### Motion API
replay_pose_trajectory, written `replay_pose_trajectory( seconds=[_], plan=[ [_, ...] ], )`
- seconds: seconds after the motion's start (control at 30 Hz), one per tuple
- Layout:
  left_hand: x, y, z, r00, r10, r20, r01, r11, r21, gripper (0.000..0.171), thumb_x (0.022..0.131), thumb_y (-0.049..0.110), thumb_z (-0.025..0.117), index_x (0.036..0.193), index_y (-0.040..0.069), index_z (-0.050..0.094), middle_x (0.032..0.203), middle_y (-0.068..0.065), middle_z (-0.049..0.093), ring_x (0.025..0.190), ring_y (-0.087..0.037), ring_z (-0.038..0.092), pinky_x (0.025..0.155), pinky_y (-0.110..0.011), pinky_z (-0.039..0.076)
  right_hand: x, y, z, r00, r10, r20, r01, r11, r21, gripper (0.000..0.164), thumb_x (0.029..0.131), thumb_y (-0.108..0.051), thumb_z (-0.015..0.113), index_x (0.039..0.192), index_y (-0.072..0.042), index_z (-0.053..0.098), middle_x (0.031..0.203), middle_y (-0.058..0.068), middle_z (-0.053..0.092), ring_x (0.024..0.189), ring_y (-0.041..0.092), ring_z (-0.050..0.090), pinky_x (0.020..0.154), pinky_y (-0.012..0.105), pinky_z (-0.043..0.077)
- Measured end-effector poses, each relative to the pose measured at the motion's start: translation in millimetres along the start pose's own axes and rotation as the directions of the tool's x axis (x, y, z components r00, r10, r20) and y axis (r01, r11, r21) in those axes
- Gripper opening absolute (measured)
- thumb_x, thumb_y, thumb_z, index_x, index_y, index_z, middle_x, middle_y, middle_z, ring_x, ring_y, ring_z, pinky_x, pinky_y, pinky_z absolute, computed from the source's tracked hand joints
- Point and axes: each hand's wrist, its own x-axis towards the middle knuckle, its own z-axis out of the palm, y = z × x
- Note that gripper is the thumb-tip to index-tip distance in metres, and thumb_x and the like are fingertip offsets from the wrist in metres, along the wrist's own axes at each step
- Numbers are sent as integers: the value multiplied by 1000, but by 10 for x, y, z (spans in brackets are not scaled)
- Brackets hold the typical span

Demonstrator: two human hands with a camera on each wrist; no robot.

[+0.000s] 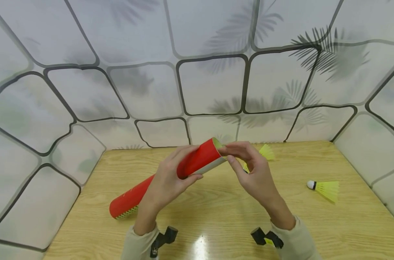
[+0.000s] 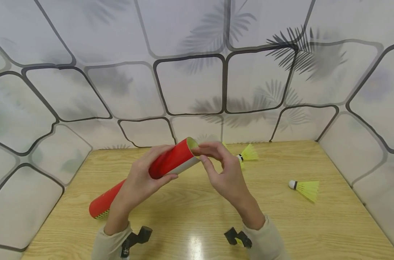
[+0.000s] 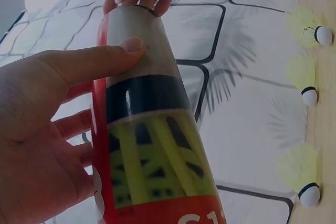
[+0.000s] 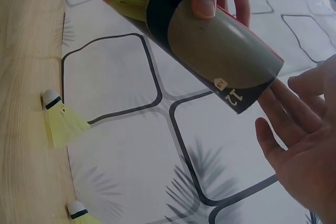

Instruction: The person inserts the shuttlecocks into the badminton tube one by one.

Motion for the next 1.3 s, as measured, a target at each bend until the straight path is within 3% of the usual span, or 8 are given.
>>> replay_pose_trajectory(
  seconds=[0.17,0.43,0.57,0.73,0.9,1.13,1.3],
  plan=[
    [-18,-67,-85,999,-13,-37,13,1000,14,73,80,12,90,145,15,55,139,1,58,120,-18,57,93,-39,56,16,18,-68,999,1,-38,-1,1000,-3,37,94,14,63,128,0,62,122,11,71,112,23,69,98,32,54],
    [-79,-212,-241,993,-72,-96,74,997,21,74,79,10,90,144,15,55,137,-1,59,117,-21,59,88,-42,58,14,214,-44,999,43,-29,-44,999,-28,32,96,9,64,127,-1,63,123,10,68,114,23,65,102,35,51],
    [-125,-307,-328,987,-100,-125,104,994,24,76,79,8,90,145,14,54,137,-4,60,116,-24,60,86,-46,58,-9,385,30,997,79,-26,-81,995,-61,31,97,3,66,127,-4,64,123,7,67,112,26,66,100,30,51],
    [-174,-408,-440,977,-123,-172,131,991,34,77,78,3,90,145,13,54,135,-7,61,114,-27,59,85,-49,58,-45,563,109,995,99,-14,-100,992,-75,32,98,2,66,129,-3,63,126,5,66,114,30,65,99,43,52],
    [-196,-460,-516,970,-142,-197,154,987,48,76,78,4,90,145,12,55,134,-10,61,113,-29,60,85,-52,58,-65,718,207,986,169,10,-167,983,-73,32,100,-4,65,132,-4,61,130,6,64,120,29,62,101,54,49],
    [-236,-533,-607,961,-169,-220,191,978,87,75,78,4,89,144,8,54,133,-15,61,112,-32,60,85,-54,57,12,944,422,962,269,49,-263,958,-112,36,99,-6,68,135,-5,59,135,17,61,127,36,57,106,55,46],
    [-253,-548,-644,956,-180,-232,207,973,101,76,78,4,89,145,8,54,132,-15,61,112,-33,60,85,-55,57,71,1151,579,947,309,91,-294,944,-150,38,98,-5,69,135,-5,60,137,15,60,130,41,54,107,58,44]
  ],
)
